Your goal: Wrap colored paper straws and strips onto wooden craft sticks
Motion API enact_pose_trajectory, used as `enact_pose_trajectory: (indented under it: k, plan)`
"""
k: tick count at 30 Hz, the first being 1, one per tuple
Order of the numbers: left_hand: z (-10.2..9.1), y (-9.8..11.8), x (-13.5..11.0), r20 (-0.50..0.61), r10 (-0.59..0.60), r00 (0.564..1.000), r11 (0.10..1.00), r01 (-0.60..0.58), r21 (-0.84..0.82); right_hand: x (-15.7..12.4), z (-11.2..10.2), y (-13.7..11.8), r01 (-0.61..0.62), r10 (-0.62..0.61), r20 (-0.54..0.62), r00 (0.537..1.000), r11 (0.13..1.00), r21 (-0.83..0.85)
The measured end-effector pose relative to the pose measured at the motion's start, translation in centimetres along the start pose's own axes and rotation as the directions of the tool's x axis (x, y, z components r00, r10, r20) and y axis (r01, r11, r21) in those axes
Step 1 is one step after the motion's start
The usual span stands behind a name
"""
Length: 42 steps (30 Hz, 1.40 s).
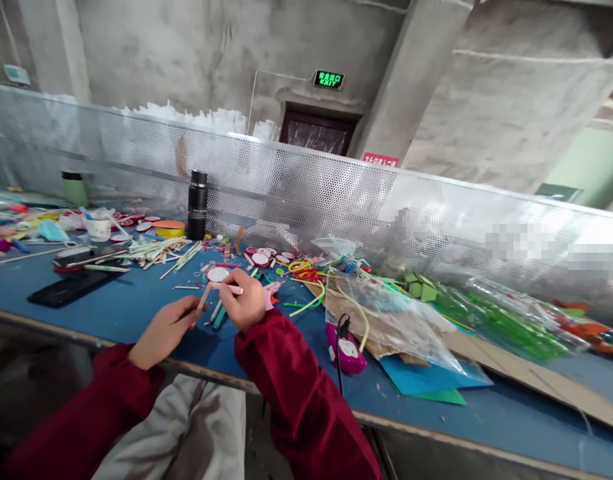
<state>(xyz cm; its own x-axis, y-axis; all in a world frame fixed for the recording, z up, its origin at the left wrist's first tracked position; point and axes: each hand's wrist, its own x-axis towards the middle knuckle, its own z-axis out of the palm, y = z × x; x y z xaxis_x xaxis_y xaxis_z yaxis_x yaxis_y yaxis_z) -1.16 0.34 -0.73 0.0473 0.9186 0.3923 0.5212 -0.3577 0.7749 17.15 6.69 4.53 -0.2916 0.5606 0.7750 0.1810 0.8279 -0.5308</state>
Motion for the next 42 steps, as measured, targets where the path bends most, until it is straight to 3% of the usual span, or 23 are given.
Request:
enact_pose_trajectory:
  k: [18, 22, 42]
  plan:
    - [0.04, 0.41, -0.16, -0.022, -0.015, 1.0, 1.0, 0.015, -0.007, 0.13, 0.0, -0.28, 0.01, -0.009, -0.019, 1.0, 0.999, 0.041]
    - [0.1, 0.19, -0.05, -0.041, 0.008, 0.999, 1.0, -0.008, -0.009, 0.1, 0.09, 0.0, 0.03, -0.03, 0.027, 0.999, 1.0, 0.009]
    - [-0.19, -0.12, -0.05, 0.0, -0.006, 1.0, 1.0, 0.006, 0.006, 0.04, 0.01, -0.23, 0.003, -0.003, 0.024, 1.0, 1.0, 0.026]
